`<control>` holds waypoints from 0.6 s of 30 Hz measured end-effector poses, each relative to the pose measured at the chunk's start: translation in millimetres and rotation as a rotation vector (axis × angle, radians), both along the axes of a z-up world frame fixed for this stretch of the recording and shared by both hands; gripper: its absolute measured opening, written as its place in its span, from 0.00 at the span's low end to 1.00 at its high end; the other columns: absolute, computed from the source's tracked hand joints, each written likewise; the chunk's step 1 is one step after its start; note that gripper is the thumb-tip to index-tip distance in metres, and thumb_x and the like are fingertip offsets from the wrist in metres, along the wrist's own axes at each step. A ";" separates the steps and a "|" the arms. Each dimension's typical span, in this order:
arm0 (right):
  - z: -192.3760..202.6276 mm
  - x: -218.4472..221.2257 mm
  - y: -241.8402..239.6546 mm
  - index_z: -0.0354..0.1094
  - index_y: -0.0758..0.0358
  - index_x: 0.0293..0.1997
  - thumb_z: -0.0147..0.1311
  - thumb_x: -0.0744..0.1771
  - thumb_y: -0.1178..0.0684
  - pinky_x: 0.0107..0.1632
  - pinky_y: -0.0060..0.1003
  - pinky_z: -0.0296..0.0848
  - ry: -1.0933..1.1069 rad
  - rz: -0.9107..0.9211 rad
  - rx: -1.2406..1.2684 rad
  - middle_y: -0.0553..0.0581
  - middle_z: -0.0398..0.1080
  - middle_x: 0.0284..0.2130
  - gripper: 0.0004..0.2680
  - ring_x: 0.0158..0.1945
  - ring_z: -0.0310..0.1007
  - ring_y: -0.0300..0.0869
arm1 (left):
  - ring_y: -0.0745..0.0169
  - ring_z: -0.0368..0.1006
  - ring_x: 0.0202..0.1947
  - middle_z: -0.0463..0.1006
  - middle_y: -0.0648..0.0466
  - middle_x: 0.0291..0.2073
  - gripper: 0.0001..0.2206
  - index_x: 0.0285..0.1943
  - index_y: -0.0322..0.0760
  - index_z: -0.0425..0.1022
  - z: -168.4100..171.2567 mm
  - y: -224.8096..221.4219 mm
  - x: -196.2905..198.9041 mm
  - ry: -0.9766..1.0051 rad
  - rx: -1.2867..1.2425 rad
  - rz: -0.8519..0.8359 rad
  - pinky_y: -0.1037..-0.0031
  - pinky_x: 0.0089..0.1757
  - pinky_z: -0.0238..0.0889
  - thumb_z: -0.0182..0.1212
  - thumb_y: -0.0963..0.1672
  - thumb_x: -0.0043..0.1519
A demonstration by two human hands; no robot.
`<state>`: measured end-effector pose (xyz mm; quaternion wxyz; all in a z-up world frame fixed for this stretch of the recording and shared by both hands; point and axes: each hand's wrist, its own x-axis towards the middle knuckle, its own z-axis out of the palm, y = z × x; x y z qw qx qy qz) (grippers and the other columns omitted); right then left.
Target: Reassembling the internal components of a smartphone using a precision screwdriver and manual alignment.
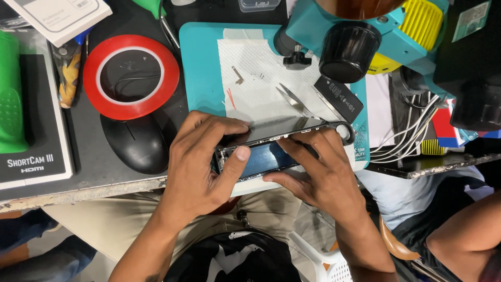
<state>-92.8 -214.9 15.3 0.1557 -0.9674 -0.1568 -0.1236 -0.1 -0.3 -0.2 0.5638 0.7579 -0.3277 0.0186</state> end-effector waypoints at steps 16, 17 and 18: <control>4.3 3.2 0.0 0.70 0.66 0.53 0.67 0.65 0.39 0.51 0.46 0.73 -0.017 0.064 -0.110 0.62 0.66 0.46 0.21 0.45 0.68 0.54 | 0.49 0.72 0.45 0.82 0.49 0.42 0.19 0.47 0.28 0.76 -1.7 0.2 -0.7 -0.016 -0.005 0.001 0.65 0.46 0.65 0.45 0.49 0.70; 5.6 4.2 0.5 0.70 0.67 0.53 0.66 0.66 0.39 0.49 0.47 0.73 -0.031 0.079 -0.154 0.62 0.67 0.45 0.20 0.45 0.68 0.53 | 0.49 0.72 0.45 0.82 0.49 0.42 0.19 0.47 0.28 0.76 -1.7 0.3 -0.8 -0.018 -0.007 0.000 0.65 0.46 0.65 0.45 0.49 0.70; 6.8 5.1 1.1 0.70 0.67 0.52 0.64 0.67 0.38 0.48 0.48 0.72 -0.045 0.094 -0.199 0.63 0.68 0.44 0.20 0.45 0.67 0.53 | 0.49 0.72 0.45 0.82 0.49 0.42 0.19 0.47 0.28 0.76 -1.8 0.3 -0.9 -0.021 -0.009 -0.001 0.65 0.46 0.65 0.46 0.49 0.70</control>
